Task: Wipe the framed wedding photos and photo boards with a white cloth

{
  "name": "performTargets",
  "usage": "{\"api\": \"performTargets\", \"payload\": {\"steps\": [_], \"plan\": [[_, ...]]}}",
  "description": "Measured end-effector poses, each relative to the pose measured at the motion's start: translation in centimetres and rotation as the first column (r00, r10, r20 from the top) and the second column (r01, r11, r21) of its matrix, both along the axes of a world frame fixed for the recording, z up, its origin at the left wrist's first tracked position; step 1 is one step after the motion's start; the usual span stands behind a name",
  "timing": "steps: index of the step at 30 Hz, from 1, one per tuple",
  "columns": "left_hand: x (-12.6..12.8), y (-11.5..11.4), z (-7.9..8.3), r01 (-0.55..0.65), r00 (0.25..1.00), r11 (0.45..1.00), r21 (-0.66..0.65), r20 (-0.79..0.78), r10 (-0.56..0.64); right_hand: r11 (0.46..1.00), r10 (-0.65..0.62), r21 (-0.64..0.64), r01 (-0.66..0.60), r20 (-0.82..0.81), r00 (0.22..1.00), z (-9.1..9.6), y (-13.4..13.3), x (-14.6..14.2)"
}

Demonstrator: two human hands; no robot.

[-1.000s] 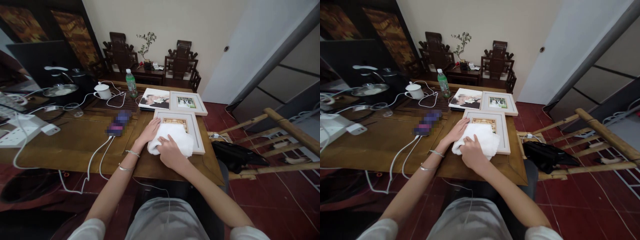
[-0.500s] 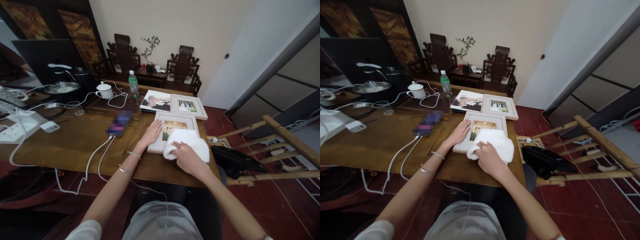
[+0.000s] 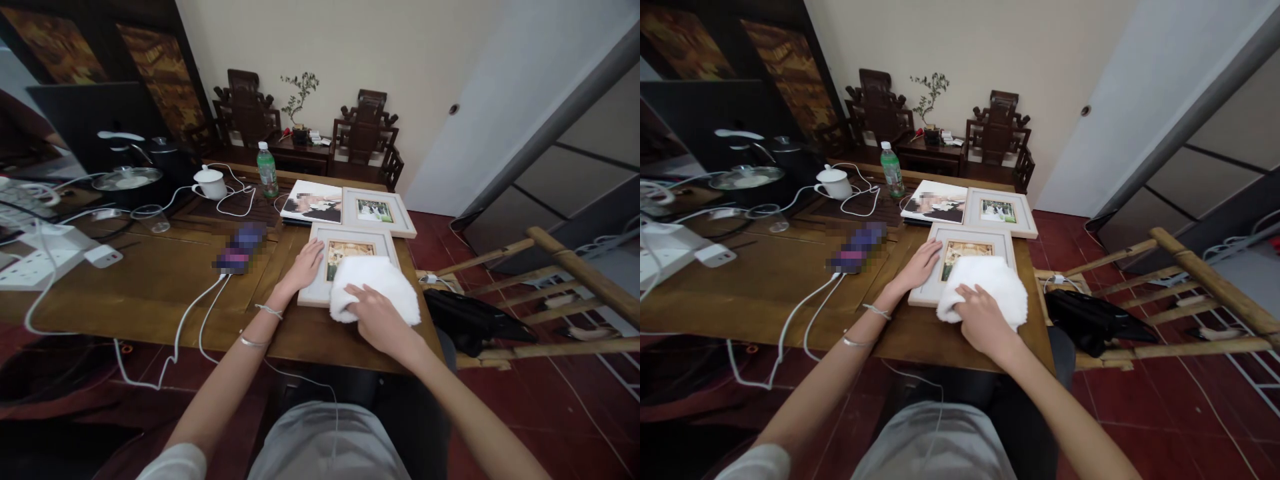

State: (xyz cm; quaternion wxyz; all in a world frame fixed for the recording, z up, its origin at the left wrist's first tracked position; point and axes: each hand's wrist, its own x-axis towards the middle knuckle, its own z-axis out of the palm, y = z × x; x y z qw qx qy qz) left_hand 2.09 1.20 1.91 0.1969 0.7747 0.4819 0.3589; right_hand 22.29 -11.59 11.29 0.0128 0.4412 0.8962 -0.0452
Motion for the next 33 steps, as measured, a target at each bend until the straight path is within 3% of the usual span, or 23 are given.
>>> {"api": "performTargets", "payload": {"steps": [4,7,15,18,21,28,33], "plan": [[0.3,-0.3,0.1,-0.014,1.0,1.0,-0.007,-0.013,0.014,0.988,-0.142,-0.042,0.146,0.08,0.987,1.2,-0.5,3.8],[0.7,-0.6,0.2,-0.044,0.998,0.999,0.008,-0.036,0.044,0.988,-0.149,-0.034,0.152,0.09,0.985,1.4,-0.6,4.3],[0.6,-0.7,0.0,-0.031,0.995,0.999,0.022,-0.094,0.033,0.995,0.101,0.023,-0.1,-0.06,0.993,-0.6,1.0,-3.1],[0.2,-0.4,0.0,0.002,0.995,0.999,0.035,-0.096,0.002,0.994,0.097,0.051,-0.094,-0.069,0.993,-1.1,1.2,-4.2],[0.0,-0.3,-0.1,0.006,0.997,0.999,0.032,-0.08,-0.003,0.998,0.047,0.046,-0.045,-0.037,0.998,-0.9,0.5,-2.3],[0.2,-0.1,-0.3,0.042,0.998,0.999,0.024,-0.054,-0.041,0.977,-0.206,0.077,0.197,0.151,0.967,0.8,-1.5,5.4],[0.1,0.0,-0.2,0.059,0.997,0.998,0.027,-0.053,-0.057,0.964,-0.249,0.139,0.229,0.155,0.956,0.2,0.3,6.9]]}}
